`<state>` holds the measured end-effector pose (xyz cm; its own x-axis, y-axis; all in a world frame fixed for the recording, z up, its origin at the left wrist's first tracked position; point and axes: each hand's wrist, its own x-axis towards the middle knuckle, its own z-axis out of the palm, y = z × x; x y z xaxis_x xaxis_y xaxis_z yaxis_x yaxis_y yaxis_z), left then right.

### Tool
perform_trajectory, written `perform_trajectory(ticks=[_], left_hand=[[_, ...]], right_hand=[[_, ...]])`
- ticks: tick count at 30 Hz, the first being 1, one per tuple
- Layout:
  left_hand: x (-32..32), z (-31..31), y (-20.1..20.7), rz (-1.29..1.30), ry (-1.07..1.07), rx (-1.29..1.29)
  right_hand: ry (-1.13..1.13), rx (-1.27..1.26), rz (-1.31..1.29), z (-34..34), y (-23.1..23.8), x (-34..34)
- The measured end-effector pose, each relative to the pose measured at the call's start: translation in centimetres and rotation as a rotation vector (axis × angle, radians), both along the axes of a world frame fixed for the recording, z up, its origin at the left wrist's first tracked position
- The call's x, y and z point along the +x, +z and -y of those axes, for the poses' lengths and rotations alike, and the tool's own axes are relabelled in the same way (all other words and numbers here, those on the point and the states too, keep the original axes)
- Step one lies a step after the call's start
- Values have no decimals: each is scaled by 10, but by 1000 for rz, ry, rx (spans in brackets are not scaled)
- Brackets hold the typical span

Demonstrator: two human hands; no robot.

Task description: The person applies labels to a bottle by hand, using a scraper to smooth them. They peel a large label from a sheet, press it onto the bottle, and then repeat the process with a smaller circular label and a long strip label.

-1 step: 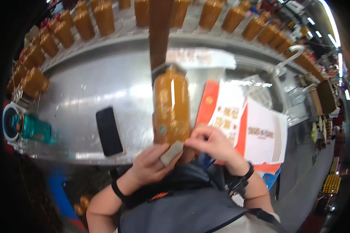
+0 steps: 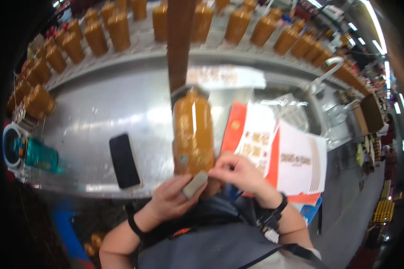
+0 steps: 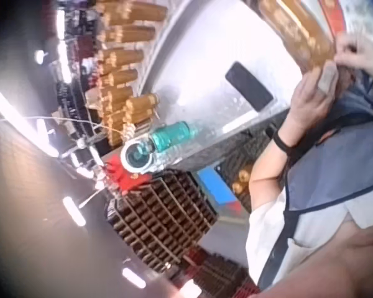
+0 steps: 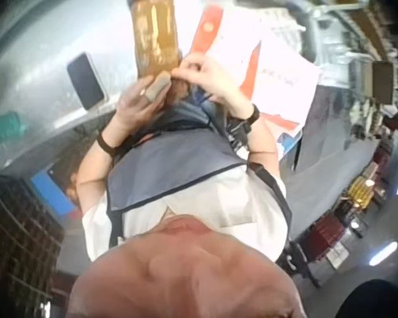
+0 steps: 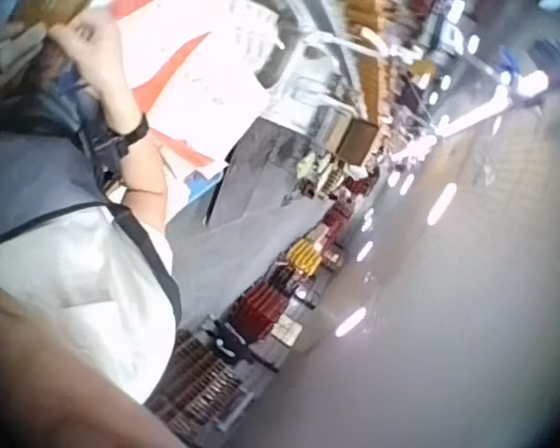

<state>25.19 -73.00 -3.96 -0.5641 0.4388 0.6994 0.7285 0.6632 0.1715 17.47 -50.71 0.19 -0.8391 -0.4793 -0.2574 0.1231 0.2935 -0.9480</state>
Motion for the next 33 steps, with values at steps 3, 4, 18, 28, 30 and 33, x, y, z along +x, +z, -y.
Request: perform_trajectory(ticks=[3, 4, 18, 28, 30, 33], left_hand=[[5, 2, 4, -22, 8, -50], [10, 7, 6, -14, 10, -43], [-9, -5, 12, -68, -56, -21], [0, 0, 27, -5, -28, -24], [-6, -5, 27, -49, -56, -54], [-8, -6, 27, -54, -51, -25]], right_hand=[[50, 54, -63, -3, -4, 3], [54, 56, -74, -4, -6, 6], [71, 58, 15, -9, -6, -6], [95, 68, 15, -9, -20, -2], [78, 8, 0, -10, -25, -2], [91, 8, -5, -11, -26, -4]])
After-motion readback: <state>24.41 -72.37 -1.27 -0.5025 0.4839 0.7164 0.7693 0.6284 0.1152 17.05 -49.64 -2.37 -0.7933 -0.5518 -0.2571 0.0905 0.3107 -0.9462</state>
